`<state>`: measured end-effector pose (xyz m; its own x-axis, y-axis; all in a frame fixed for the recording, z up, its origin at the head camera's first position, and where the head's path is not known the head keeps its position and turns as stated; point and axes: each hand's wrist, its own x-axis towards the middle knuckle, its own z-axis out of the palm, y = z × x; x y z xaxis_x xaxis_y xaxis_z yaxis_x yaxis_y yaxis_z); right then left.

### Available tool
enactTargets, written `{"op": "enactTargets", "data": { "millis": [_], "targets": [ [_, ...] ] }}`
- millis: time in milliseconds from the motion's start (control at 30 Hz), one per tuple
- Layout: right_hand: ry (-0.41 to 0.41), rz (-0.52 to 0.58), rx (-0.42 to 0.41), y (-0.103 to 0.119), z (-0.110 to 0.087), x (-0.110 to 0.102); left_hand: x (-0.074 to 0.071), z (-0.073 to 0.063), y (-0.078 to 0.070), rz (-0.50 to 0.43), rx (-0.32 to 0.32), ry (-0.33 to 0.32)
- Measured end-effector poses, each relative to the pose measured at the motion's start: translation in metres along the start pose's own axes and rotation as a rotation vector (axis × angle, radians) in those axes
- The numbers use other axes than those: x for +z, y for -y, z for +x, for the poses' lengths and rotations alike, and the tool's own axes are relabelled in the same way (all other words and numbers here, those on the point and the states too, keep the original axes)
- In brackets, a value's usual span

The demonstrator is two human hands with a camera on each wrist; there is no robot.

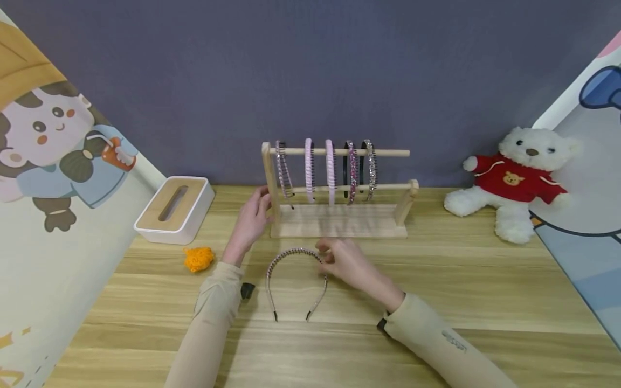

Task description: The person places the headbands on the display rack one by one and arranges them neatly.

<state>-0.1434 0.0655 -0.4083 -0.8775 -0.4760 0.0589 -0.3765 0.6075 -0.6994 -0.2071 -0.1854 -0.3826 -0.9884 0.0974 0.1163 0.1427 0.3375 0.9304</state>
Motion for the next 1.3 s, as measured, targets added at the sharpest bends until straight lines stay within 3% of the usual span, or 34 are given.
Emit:
{"op": "enactTargets", "data": {
  "millis": [533, 800, 1300],
  "targets": [
    [0.077, -0.125, -0.014, 0.0023, 0.0057, 0.0029, 0.0001, 0.0002, 0.0004, -0.005, -0.001, -0.006],
    [0.104, 0.034, 0.110, 0.0044, 0.0061, 0.0044, 0.0004, -0.0009, -0.0013, 0.002, 0.002, -0.003],
    [0.079, 0.160, 0.134, 0.0033, 0.0015, -0.0048, 0.0005, -0.0015, -0.0024, 0.023, -0.002, -0.002]
  ]
}}
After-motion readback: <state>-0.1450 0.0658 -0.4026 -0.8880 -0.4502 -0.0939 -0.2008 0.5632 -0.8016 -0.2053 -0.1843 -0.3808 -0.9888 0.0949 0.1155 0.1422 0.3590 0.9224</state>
